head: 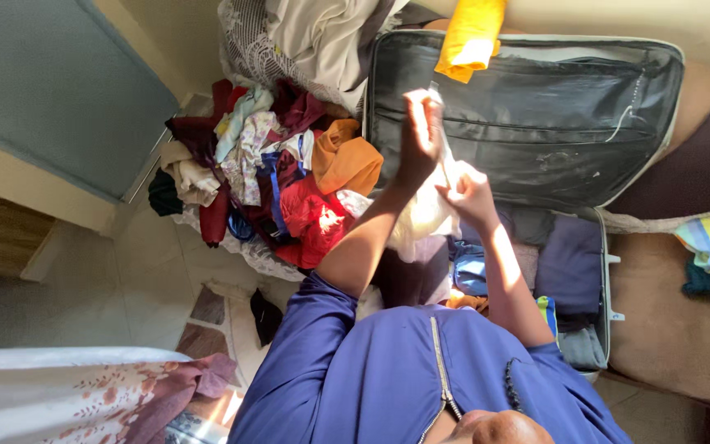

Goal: The person picks up clothing items from a pile, folds them by hand, and places them into an open suitcase.

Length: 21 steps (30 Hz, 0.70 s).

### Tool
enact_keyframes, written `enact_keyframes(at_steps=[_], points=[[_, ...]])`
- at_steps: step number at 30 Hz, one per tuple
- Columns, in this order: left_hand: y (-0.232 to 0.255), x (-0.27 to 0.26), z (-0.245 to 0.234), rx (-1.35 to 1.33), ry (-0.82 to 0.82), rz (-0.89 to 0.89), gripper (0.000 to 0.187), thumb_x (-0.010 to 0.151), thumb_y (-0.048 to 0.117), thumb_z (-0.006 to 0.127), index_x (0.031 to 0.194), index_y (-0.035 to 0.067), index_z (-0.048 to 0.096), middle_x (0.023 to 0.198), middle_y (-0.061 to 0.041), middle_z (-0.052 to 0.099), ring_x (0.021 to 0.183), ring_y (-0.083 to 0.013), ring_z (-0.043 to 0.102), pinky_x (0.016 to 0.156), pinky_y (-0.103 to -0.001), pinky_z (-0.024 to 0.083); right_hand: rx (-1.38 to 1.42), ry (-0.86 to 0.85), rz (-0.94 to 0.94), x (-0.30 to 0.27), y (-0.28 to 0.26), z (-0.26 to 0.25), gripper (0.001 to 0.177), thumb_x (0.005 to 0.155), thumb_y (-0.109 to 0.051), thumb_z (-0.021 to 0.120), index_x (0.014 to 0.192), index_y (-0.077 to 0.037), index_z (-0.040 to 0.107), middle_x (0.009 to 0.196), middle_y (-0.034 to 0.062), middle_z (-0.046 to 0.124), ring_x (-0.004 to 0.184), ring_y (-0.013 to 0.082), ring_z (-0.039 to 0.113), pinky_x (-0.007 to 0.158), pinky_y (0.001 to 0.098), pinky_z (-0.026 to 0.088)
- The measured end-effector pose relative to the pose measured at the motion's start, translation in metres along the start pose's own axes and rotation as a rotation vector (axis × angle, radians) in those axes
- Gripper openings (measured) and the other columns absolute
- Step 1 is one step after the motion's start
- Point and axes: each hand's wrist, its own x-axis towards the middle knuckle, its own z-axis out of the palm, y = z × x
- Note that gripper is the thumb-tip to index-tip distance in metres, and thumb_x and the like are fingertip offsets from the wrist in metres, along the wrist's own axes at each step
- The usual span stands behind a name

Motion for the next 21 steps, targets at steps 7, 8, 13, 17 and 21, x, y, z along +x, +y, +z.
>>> enact_keyframes(at_steps=[7,8,13,17,21], points=[[0.028,0.064,-0.041,0.115,0.316,0.254,0.026,0.111,0.023,0.043,0.12,-0.001,0.045,0.104,-0.019,0.06,0.095,-0.0277,0.065,0.085,-0.04,0.054,-0.145,0.329,0.084,-0.053,0.041,-0.035,0.013,0.09,-0.009,0.066,0.099,0.0,0.068,0.086,0.0152,0.07,0.077,0.0253,0.07,0.071,0.0383,0.055],[0.038,0.071,-0.048,0.113,0.332,0.196,0.024,0.109,0.024,0.045,0.117,0.001,0.046,0.095,-0.016,0.061,0.086,-0.025,0.067,0.078,-0.038,0.054,-0.208,0.447,0.022,-0.056,0.05,-0.044,0.012,0.089,-0.007,0.064,0.097,0.001,0.066,0.088,0.0169,0.069,0.082,0.0301,0.069,0.076,0.0406,0.055],[0.078,0.086,-0.059,0.194,0.378,0.439,0.021,0.113,0.023,0.044,0.117,0.003,0.046,0.106,-0.017,0.061,0.093,-0.0264,0.067,0.086,-0.037,0.055,-0.381,0.718,0.021,-0.07,0.091,-0.086,0.007,0.093,-0.003,0.058,0.1,-0.002,0.058,0.103,0.0123,0.057,0.092,0.0259,0.061,0.083,0.0376,0.054],[0.055,0.087,-0.065,0.423,0.41,0.439,0.015,0.112,0.016,0.049,0.119,0.003,0.047,0.106,-0.019,0.062,0.101,-0.0345,0.068,0.092,-0.04,0.055,-0.436,0.916,0.094,-0.084,0.09,-0.108,0.014,0.097,-0.001,0.055,0.11,-0.002,0.051,0.114,0.0083,0.046,0.095,0.0181,0.054,0.082,0.0308,0.052],[-0.001,0.069,-0.057,0.665,0.389,0.368,0.03,0.102,0.012,0.054,0.126,-0.003,0.045,0.109,-0.023,0.064,0.098,-0.0394,0.068,0.081,-0.041,0.056,0.121,0.812,0.149,-0.105,0.093,-0.132,0.031,0.099,-0.015,0.074,0.117,-0.001,0.053,0.104,0.0053,0.054,0.089,0.0137,0.055,0.076,0.0278,0.049]])
